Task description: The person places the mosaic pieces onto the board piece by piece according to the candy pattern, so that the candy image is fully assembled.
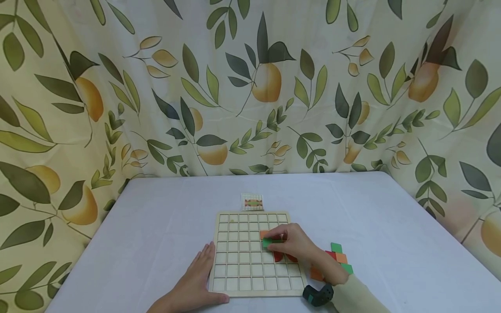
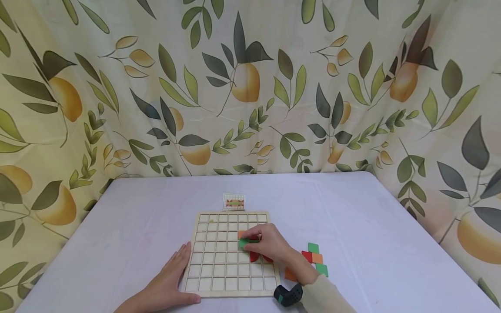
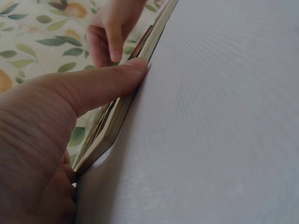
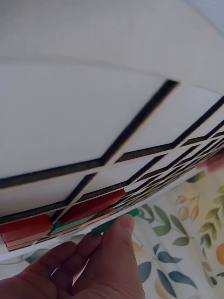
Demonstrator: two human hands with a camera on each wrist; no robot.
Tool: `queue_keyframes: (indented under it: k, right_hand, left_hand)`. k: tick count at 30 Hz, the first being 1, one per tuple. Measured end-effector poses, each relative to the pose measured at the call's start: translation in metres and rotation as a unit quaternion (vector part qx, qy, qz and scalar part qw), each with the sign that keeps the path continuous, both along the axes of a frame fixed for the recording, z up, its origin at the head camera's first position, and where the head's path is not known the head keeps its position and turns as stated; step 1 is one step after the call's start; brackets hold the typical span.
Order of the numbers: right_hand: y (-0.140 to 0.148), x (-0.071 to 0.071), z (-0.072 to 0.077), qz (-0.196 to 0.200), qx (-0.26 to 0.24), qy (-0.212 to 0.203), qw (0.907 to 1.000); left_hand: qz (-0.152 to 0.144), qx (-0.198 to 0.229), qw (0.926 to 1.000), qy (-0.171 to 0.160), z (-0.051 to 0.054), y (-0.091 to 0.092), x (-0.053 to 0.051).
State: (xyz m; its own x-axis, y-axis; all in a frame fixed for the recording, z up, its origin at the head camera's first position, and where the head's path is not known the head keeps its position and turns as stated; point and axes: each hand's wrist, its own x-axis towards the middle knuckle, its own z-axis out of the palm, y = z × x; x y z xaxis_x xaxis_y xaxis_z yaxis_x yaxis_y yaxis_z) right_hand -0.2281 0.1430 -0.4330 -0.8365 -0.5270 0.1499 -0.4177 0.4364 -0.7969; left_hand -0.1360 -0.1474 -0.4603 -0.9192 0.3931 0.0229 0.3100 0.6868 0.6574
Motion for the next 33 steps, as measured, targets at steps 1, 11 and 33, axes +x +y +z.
queue_keyframes:
  k: [1,11,33]
  right_hand:
    - [-0.001,0.0,0.0,-0.001,-0.001,-0.004,1.0]
    - [-0.002,0.001,-0.002,-0.001,-0.009,-0.018,0.9998]
    - [-0.001,0.001,-0.008,-0.001,-0.007,-0.004,1.0]
  left_hand:
    - [0.0,0.0,1.0,-0.001,0.0,0.0,0.0]
    - [0.003,-0.005,1.0,-0.004,0.0,0.001,0.0]
    - [0.004,-0.02,0.9998,0.0,0.002,0.001,-0.001]
